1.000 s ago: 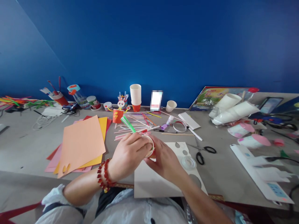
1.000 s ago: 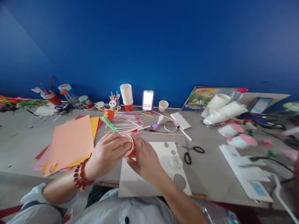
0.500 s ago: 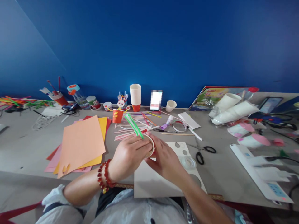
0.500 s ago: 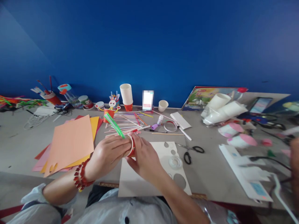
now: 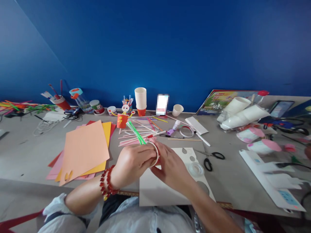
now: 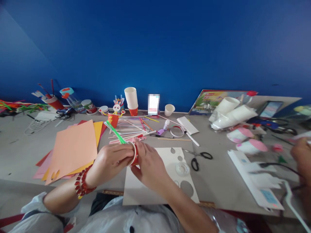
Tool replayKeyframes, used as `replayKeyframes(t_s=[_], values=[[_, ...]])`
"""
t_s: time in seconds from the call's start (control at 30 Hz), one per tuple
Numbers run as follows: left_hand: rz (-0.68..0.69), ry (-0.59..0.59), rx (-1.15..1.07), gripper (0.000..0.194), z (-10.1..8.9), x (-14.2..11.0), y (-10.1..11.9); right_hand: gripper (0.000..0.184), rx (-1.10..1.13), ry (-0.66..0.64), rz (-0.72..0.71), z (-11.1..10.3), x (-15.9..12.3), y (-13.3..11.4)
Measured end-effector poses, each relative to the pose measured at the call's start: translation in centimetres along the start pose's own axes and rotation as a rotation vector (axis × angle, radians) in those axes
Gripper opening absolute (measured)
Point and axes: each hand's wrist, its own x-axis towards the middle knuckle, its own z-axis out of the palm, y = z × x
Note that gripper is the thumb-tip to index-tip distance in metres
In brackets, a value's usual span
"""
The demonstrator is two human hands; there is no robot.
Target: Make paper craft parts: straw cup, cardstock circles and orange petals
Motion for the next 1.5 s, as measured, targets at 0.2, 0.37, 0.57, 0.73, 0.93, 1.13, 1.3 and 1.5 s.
replayKeyframes(t_s=[0.2,0.37,0.57,0.73,0.93,1.13,1.3,1.5], values=[[-0.017,0.016,0.013,0.021,-0.22,-0.03,0.05,0.081,-0.106,-0.022,0.030,-0.23,0.01,-0.37],[0.003,0.030,0.052,0.018,-0.26,0.10,0.16,0.081,-0.111,-0.030,0.034,-0.19,-0.01,-0.36],[-0.008,0.056,-0.040,0.018,-0.19,0.20,0.10,0.077,-0.154,-0.034,0.045,-0.25,0.04,-0.48],[-0.034,-0.009,-0.136,0.022,-0.42,0.44,-0.02,0.081,-0.156,-0.043,0.028,-0.20,-0.03,-0.33],[-0.022,-0.019,-0.155,0.024,-0.54,0.52,0.14,0.085,-0.121,-0.044,0.008,-0.22,-0.13,-0.21],[-0.043,-0.002,-0.098,0.020,0.04,0.06,0.10,0.080,-0.151,-0.025,0.013,-0.20,0.01,-0.24],[-0.030,0.001,-0.159,0.016,-0.01,0.14,-0.21,0.083,-0.144,-0.028,0.016,-0.10,0.01,-0.08],[-0.026,-0.075,-0.205,0.022,-0.47,0.14,-0.57,0.082,-0.128,-0.009,0.036,0.12,-0.05,0.12]])
